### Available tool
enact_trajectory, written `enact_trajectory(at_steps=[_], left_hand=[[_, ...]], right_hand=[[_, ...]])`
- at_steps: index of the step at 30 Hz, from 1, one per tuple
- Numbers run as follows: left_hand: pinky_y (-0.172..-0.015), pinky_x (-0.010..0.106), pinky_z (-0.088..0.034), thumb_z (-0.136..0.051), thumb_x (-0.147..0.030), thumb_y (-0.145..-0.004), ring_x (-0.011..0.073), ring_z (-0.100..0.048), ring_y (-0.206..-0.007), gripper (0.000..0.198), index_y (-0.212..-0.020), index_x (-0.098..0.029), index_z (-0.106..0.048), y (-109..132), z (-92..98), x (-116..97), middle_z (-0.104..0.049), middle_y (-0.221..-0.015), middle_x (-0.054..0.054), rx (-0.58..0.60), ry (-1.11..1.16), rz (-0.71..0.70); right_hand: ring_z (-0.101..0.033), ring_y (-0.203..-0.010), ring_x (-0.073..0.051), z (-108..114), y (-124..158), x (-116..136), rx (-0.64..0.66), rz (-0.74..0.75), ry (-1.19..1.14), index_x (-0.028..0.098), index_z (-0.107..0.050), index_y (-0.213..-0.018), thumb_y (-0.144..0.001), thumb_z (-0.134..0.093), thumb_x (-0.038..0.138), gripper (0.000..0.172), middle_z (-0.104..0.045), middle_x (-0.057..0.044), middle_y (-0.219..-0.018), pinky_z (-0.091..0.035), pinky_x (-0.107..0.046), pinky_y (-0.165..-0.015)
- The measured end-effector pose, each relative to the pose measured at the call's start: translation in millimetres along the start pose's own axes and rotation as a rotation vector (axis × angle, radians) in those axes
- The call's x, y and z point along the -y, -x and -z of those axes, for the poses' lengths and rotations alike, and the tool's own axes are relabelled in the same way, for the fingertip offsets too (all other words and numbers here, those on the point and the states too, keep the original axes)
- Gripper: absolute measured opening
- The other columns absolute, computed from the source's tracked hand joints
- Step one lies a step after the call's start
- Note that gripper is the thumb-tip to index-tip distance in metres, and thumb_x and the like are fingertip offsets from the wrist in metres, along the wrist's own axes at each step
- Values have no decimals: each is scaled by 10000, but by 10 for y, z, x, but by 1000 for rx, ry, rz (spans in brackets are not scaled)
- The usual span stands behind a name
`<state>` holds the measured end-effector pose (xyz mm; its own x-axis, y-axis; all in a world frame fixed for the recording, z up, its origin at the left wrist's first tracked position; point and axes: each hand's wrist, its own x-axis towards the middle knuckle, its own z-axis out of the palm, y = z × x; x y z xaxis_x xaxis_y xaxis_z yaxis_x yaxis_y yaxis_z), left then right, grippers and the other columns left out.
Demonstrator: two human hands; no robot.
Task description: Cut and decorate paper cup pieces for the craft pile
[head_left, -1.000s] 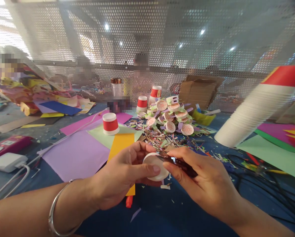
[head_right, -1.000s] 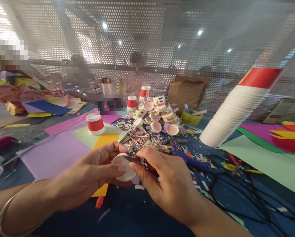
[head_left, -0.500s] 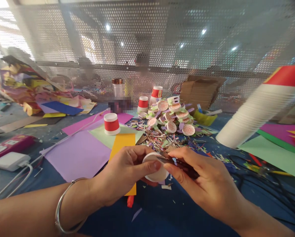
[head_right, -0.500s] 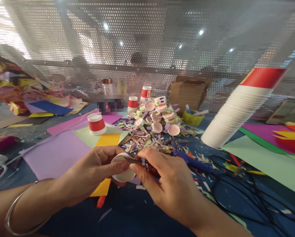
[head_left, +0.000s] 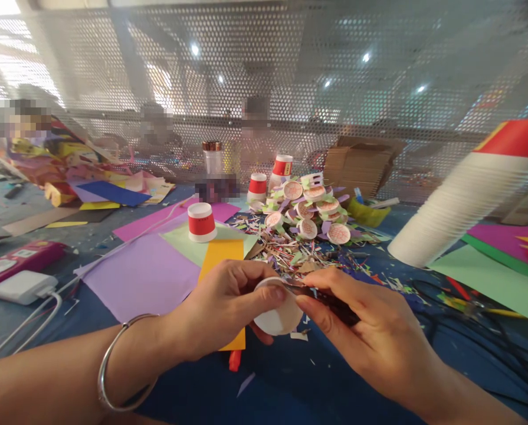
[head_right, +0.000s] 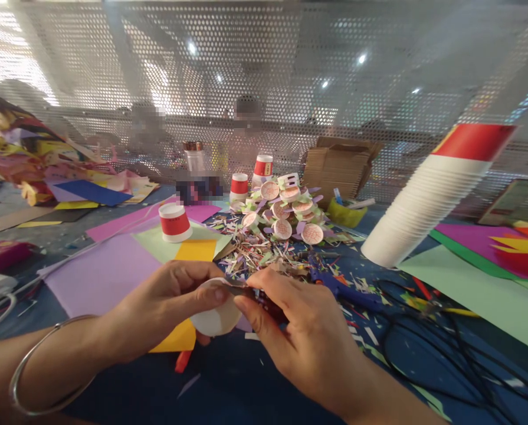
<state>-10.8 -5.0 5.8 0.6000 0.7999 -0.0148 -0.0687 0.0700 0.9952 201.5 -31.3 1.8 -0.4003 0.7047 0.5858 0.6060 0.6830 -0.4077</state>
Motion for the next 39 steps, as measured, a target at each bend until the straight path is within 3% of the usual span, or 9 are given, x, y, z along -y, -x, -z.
enact_trajectory(at_steps=[5, 12, 23, 32, 39], left_hand=[[-497, 142, -561, -718, -438, -880, 72, -596, -574, 334, -840, -111, -666, -20, 18, 6, -680, -718, 21, 12, -11, 26], [-477, 125, -538, -762, -549, -810, 76, -595, -577, 442, -804, -124, -639, -14, 34, -4, -681, -708, 27, 13, -54, 63], [-450, 118, -525, -771, -525, -797, 70, -571, -552, 419, -767, -135, -625, 2, 37, -17, -662, -688, 18, 32, -63, 76], [-456, 129, -526, -690, -377, -868, 92, -600, -588, 259, -810, -125, -668, -35, 97, -48, -693, -734, 46, 98, -62, 139], [-451, 150, -511, -706, -374, -850, 84, -561, -548, 255, -775, -137, -646, -3, 63, -57, -641, -675, 2, 56, -132, 133]], right_hand=[[-649, -652, -76, 0, 31, -18, 12, 29, 10, 234, -637, -999, -993, -611, 231, 27, -700, 51, -785, -461, -195, -622], [-629, -612, -71, -22, 18, -9, 37, 7, -9, 231, -638, -1001, -995, -602, 241, 37, -700, 53, -763, -452, -192, -586], [-641, -628, -80, -15, 27, 4, 48, 3, -7, 225, -643, -1014, -989, -607, 245, 48, -688, 55, -744, -456, -196, -603], [-585, -582, -90, -28, 8, 35, 103, -83, -76, 213, -658, -958, -1001, -575, 277, 113, -662, 44, -709, -434, -219, -549], [-634, -626, -112, -49, 20, 44, 117, -136, -129, 212, -666, -969, -996, -575, 300, 130, -704, 24, -756, -461, -240, -584]])
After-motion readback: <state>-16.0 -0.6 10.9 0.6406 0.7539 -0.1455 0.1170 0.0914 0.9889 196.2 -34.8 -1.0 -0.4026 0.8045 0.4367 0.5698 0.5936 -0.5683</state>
